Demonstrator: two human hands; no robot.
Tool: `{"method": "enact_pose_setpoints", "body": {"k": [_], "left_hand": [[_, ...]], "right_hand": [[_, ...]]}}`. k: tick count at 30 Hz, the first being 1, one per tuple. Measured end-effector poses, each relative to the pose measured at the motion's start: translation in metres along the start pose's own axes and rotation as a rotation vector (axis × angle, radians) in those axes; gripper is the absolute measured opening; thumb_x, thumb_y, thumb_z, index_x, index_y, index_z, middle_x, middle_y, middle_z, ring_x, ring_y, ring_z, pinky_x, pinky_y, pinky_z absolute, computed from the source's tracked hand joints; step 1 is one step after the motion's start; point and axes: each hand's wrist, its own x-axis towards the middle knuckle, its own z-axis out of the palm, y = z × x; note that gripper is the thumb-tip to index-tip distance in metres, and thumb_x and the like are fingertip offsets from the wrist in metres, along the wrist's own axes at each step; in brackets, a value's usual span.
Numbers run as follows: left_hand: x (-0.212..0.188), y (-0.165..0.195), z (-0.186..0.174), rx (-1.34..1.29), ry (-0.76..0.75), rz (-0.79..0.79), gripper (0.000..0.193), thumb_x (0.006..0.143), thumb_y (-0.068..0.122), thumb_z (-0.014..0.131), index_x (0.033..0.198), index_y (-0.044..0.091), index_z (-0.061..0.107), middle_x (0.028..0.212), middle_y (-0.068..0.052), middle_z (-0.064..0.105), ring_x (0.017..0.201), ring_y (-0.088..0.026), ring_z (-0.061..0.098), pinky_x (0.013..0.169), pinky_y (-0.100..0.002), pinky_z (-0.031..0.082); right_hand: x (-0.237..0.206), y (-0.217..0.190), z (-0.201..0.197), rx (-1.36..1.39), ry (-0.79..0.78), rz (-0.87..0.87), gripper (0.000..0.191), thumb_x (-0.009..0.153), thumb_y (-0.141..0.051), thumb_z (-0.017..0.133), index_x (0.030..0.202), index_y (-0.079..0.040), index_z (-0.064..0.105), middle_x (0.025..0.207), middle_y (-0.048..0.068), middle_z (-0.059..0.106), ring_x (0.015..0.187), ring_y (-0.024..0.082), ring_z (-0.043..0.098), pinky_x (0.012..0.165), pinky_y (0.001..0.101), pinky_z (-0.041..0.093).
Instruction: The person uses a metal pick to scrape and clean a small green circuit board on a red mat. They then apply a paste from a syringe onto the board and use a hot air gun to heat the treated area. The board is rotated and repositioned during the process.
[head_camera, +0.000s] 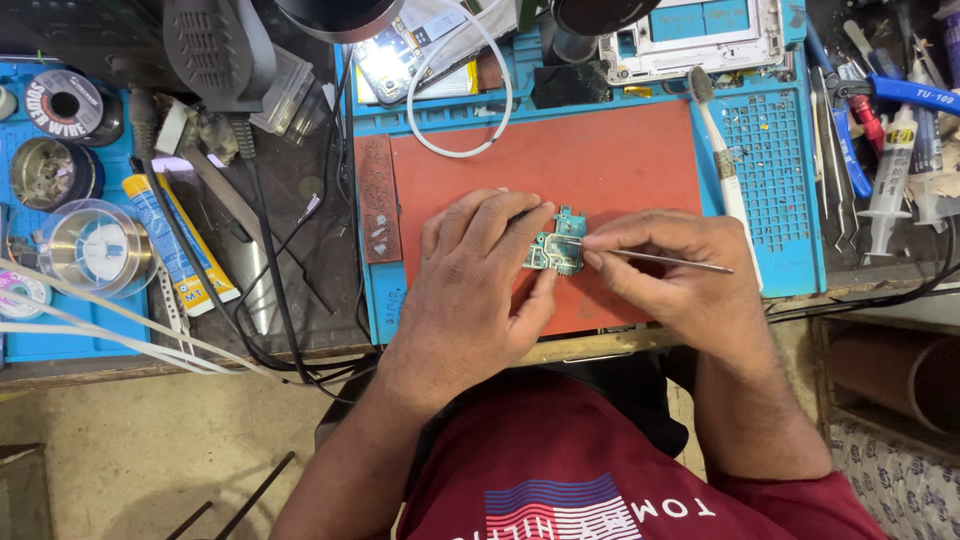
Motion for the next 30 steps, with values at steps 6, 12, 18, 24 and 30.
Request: {"method": "enact_pose_setpoints", "body": {"k": [6,12,18,24,30], "left_hand": [[0.0015,-0.0007,-0.0026,-0.034,0.004,0.002,0.048,0.089,0.017,0.076,0.133,0.003,0.064,0.132,-0.009,0.058,0.13,-0.029,0.053,0.113,-0.048,0.039],[0.0013,0.0004,-0.0026,-0.06,0.003,-0.009,0.047,0.089,0.017,0.077,0.132,0.003,0.065,0.131,-0.009,0.058,0.125,-0.03,0.054,0.11,-0.047,0.042],[0.0019,-0.0005,-0.0031,-0.079,0.008,-0.004,0.047,0.089,0.015,0.077,0.133,0.003,0.065,0.13,-0.01,0.058,0.124,-0.031,0.053,0.108,-0.046,0.044],[0.0023,0.0003,-0.0028,-0.082,0.002,-0.001,0.047,0.088,0.015,0.078,0.132,0.003,0.065,0.129,-0.009,0.058,0.123,-0.03,0.054,0.107,-0.046,0.044],[0.0028,-0.0003,-0.003,-0.082,-0.006,-0.005,0.046,0.089,0.016,0.077,0.132,0.003,0.065,0.128,-0.009,0.057,0.122,-0.03,0.053,0.107,-0.046,0.044]], "right_hand": [[0.0038,-0.0038,0.0052,-0.182,0.043,0.011,0.015,0.087,-0.004,0.079,0.101,0.0,0.078,0.093,0.006,0.079,0.08,0.006,0.071,0.071,0.0204,0.058],[0.0029,-0.0072,0.0073,-0.237,0.06,0.031,0.015,0.086,-0.005,0.08,0.1,-0.001,0.079,0.088,0.005,0.079,0.076,0.006,0.071,0.067,0.0205,0.058],[0.0055,-0.0078,0.0075,-0.267,0.05,0.025,0.016,0.085,-0.005,0.08,0.101,-0.002,0.079,0.089,0.005,0.079,0.074,0.006,0.07,0.065,0.0204,0.057],[0.0051,-0.0075,0.0065,-0.274,0.047,-0.026,0.017,0.085,-0.005,0.078,0.102,-0.002,0.079,0.092,0.005,0.08,0.078,0.006,0.072,0.068,0.0206,0.059],[0.0051,-0.0058,0.0073,-0.274,0.05,-0.002,0.016,0.085,-0.005,0.079,0.101,-0.003,0.079,0.091,0.005,0.08,0.076,0.006,0.072,0.067,0.0207,0.059]]}}
